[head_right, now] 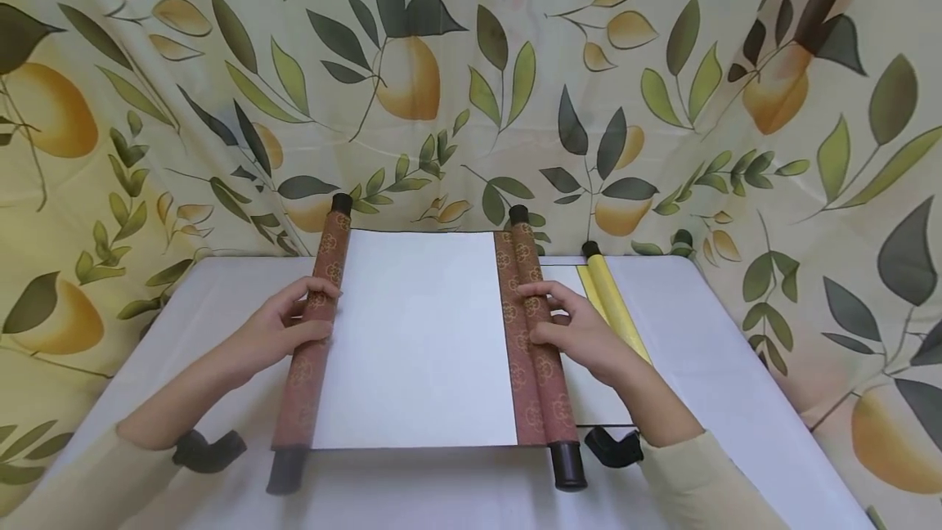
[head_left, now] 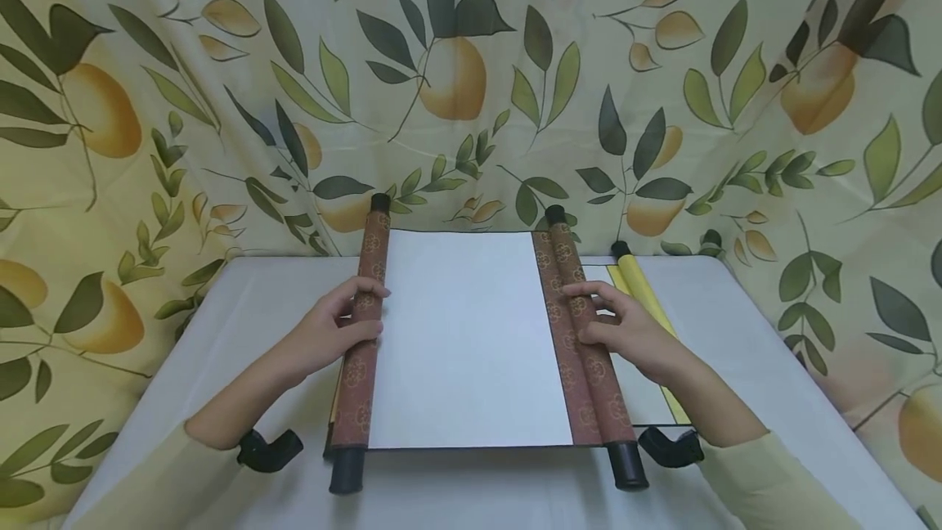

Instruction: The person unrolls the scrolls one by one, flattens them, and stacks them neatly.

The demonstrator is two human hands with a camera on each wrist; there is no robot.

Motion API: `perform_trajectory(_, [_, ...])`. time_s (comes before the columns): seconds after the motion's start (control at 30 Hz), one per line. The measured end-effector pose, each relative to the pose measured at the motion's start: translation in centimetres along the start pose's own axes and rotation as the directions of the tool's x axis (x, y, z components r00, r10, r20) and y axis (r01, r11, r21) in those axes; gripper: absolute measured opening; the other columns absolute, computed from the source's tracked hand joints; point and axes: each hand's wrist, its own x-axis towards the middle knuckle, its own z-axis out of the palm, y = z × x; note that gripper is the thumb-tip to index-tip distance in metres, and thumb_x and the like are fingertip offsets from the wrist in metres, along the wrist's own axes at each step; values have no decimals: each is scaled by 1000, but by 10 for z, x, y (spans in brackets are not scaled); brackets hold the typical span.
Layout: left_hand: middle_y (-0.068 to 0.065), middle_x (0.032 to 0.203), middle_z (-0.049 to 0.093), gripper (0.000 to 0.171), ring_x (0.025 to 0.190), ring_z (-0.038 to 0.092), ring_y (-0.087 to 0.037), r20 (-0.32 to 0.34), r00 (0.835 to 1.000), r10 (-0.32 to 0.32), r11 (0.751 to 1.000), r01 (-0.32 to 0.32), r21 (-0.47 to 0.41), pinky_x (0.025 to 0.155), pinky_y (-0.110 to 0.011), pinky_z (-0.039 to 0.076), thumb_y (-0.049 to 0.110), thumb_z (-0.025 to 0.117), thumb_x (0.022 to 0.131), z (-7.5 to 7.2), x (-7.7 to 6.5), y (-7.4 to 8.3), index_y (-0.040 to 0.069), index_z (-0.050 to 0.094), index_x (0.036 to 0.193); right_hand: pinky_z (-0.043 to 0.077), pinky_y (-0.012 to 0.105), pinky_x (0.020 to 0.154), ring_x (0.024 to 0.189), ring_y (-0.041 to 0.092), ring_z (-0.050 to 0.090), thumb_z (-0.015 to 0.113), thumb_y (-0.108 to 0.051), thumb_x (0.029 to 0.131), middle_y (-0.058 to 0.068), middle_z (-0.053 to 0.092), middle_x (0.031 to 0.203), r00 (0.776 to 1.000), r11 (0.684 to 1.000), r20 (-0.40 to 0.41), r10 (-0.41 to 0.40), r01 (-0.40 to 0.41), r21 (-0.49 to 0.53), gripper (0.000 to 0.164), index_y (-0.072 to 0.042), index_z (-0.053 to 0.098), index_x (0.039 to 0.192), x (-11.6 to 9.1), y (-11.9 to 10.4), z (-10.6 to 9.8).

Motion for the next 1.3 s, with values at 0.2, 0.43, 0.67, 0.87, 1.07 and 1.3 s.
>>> perform_trajectory(0.2, [-8,111,47,24,88,47,-26,5,1000,-19,999,19,30,64,-36,47,9,55,89,1,2,-1,12,55,112,50,38,65,88,27,55,58,-2,83,1,27,137,999,999,-12,31,-32,-23,51,-20,47,129,1,1,-1])
perform_trajectory(0.43, [-11,85,48,17,74,47,-22,8,1000,15,997,-16,81,60,-31,43,10,62,86,0,0,7,5,50,98,50,37,65,84,27,55,59,-3,83,10,33,130,1000,998,-12,27,-28,-53,51,-19,46,130,1,3,-4])
perform_trajectory(0.67, [-9,92,48,20,77,47,-23,11,1000,6,994,-7,109,59,-31,44,15,65,85,-3,7,-13,11,50,98,50,35,61,80,25,56,59,-5,84,13,34,121,999,996,-9,41,-42,-74,51,-19,46,130,-1,5,-7])
perform_trajectory(0.87, [-5,108,53,14,89,52,-25,10,999,-43,987,41,156,66,-36,49,12,56,87,-5,4,-9,14,59,101,49,35,60,78,24,55,59,-5,84,13,35,122,998,996,-12,55,-56,-69,51,-20,45,131,-2,6,-7])
perform_trajectory(1.07, [-5,91,51,10,80,48,-23,1,999,-39,979,39,198,61,-34,45,20,63,86,-7,1,-11,18,57,94,50,37,65,86,26,56,60,-6,83,6,33,132,996,994,-20,86,-87,-71,52,-23,46,130,-5,5,-7])
perform_trajectory(1.3, [-7,86,48,14,74,45,-22,9,1000,-23,976,20,218,55,-31,40,15,64,83,-10,1,-12,17,52,91,50,37,67,90,28,55,58,-5,83,11,33,133,997,994,-14,74,-75,-76,51,-20,46,130,-5,4,-10])
